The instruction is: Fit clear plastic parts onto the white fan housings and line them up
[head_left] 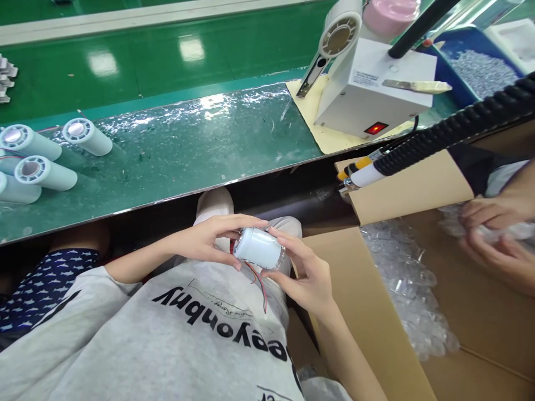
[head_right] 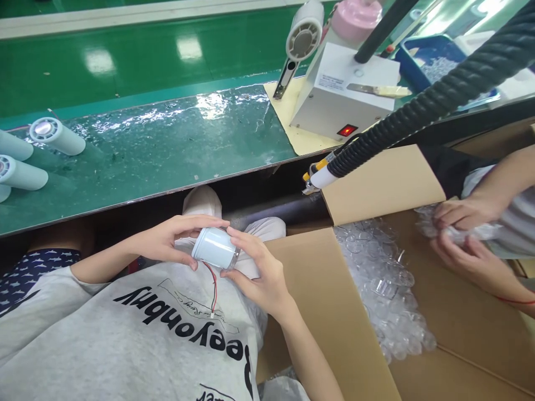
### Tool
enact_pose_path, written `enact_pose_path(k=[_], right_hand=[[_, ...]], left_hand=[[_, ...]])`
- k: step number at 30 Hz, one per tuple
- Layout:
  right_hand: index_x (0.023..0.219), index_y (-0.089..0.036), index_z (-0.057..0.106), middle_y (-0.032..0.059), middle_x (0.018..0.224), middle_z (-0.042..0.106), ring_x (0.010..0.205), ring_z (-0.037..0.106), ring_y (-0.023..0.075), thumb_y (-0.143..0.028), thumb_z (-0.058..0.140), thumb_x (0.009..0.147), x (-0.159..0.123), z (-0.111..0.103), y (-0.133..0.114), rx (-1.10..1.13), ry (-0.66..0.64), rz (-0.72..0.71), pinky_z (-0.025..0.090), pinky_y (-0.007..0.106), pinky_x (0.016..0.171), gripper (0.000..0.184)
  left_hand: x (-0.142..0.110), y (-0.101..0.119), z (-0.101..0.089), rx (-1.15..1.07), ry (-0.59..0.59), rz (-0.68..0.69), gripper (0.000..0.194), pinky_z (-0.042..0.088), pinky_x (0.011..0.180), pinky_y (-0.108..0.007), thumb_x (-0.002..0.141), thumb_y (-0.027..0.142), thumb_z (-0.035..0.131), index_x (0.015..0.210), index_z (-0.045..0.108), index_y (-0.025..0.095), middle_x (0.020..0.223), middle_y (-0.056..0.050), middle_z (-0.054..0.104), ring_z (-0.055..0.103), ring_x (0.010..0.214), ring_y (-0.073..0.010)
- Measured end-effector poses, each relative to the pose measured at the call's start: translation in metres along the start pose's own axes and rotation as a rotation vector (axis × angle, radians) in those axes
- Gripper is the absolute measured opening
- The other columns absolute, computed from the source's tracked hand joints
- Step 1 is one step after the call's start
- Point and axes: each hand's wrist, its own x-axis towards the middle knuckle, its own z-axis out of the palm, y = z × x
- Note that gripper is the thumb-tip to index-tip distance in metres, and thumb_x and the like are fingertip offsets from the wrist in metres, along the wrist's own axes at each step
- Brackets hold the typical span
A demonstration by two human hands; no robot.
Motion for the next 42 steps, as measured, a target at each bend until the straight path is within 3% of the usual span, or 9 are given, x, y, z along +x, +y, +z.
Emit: enact_pose_path(k=[13, 16, 20, 24, 26, 28, 33, 37, 42], right_hand=[[0.143, -0.033, 0.062, 0.0123, 0.137, 0.074, 0.118, 0.074, 0.0354, -0.041, 0.084, 0.089, -0.004, -0.001, -0.006, -0.064, 0.065, -0.046, 0.065, 0.054, 0.095, 0.058], [0.136, -0.03, 0.062, 0.0136, 0.119, 0.075, 0.105, 0.076, 0.0361, -0.057, 0.071, 0.092, -0.014, 0.002, 0.001, -0.146, 0.372, -0.113, 0.065, 0.052, 0.082, 0.052], [0.134, -0.028, 0.053, 0.0119, 0.115, 0.067, 0.09, 0.073, 0.0324, -0.07, 0.056, 0.088, -0.065, -0.025, 0.02, -0.472, 1.084, -0.007, 0.063, 0.05, 0.07, 0.063], [0.134, -0.022, 0.049, 0.0204, 0.121, 0.062, 0.113, 0.069, 0.0443, -0.075, 0.041, 0.085, -0.19, -0.074, -0.007, -1.15, 1.74, 0.461, 0.06, 0.066, 0.093, 0.073], [0.137, -0.022, 0.051, 0.0283, 0.132, 0.056, 0.133, 0.056, 0.0525, -0.07, 0.049, 0.086, -0.261, -0.081, -0.042, -1.271, 1.937, 0.654, 0.045, 0.075, 0.11, 0.07], [0.143, -0.02, 0.05, 0.0341, 0.139, 0.052, 0.139, 0.048, 0.0606, -0.071, 0.056, 0.081, -0.316, -0.077, -0.073, -1.273, 2.004, 1.128, 0.037, 0.084, 0.108, 0.08], [0.112, -0.014, 0.07, 0.0314, 0.112, 0.07, 0.12, 0.063, 0.0577, -0.069, 0.064, 0.076, -0.348, -0.095, -0.077, -1.105, 1.765, 1.32, 0.048, 0.076, 0.099, 0.066], [0.098, -0.016, 0.072, 0.0144, 0.103, 0.078, 0.105, 0.074, 0.0306, -0.055, 0.061, 0.098, -0.299, -0.162, -0.019, -0.951, 1.373, 1.253, 0.058, 0.049, 0.099, 0.04], [0.112, -0.016, 0.073, 0.0085, 0.119, 0.075, 0.112, 0.071, 0.0243, -0.042, 0.07, 0.102, -0.209, -0.246, 0.067, -0.822, 1.001, 1.269, 0.056, 0.049, 0.104, 0.028]], left_hand=[[-0.004, -0.002, 0.0, -0.256, 0.086, -0.126, 0.062, 0.063, 0.092, -0.032, 0.083, 0.034, 0.088, 0.14, 0.066, 0.022, 0.131, -0.013, 0.074, 0.076, 0.112, -0.025], [-0.005, -0.011, -0.002, -0.386, 0.251, -0.228, 0.049, 0.06, 0.061, -0.026, 0.088, 0.049, 0.08, 0.122, 0.069, 0.016, 0.089, -0.006, 0.078, 0.074, 0.068, -0.0186], [-0.002, -0.029, -0.01, -0.499, 0.496, -0.33, 0.044, 0.039, 0.034, -0.02, 0.083, 0.057, 0.075, 0.092, 0.074, 0.013, 0.061, 0.0, 0.064, 0.053, 0.043, -0.0126], [0.008, -0.049, -0.026, -0.428, 0.49, -0.405, 0.043, 0.046, 0.04, -0.023, 0.063, 0.054, 0.089, 0.072, 0.078, 0.013, 0.065, -0.003, 0.067, 0.055, 0.052, -0.015], [0.017, -0.057, -0.032, -0.378, 0.516, -0.466, 0.04, 0.054, 0.051, -0.025, 0.056, 0.051, 0.092, 0.066, 0.079, 0.014, 0.07, -0.005, 0.07, 0.06, 0.063, -0.0183], [0.03, -0.06, -0.032, -0.358, 0.532, -0.518, 0.033, 0.058, 0.061, -0.025, 0.051, 0.045, 0.092, 0.065, 0.081, 0.018, 0.076, -0.004, 0.074, 0.063, 0.072, -0.0202], [0.065, -0.048, -0.014, -0.358, 0.515, -0.672, 0.02, 0.05, 0.053, -0.021, 0.049, 0.035, 0.085, 0.065, 0.081, 0.023, 0.072, 0.0, 0.073, 0.059, 0.069, -0.0177], [0.077, -0.033, 0.0, -0.446, 0.484, -0.694, 0.018, 0.045, 0.045, -0.021, 0.067, 0.04, 0.07, 0.072, 0.082, 0.027, 0.081, 0.003, 0.076, 0.057, 0.065, -0.0164], [0.064, -0.023, 0.007, -0.433, 0.672, -0.787, 0.018, 0.055, 0.056, -0.02, 0.067, 0.034, 0.073, 0.082, 0.082, 0.034, 0.088, 0.01, 0.08, 0.065, 0.075, -0.0171]])
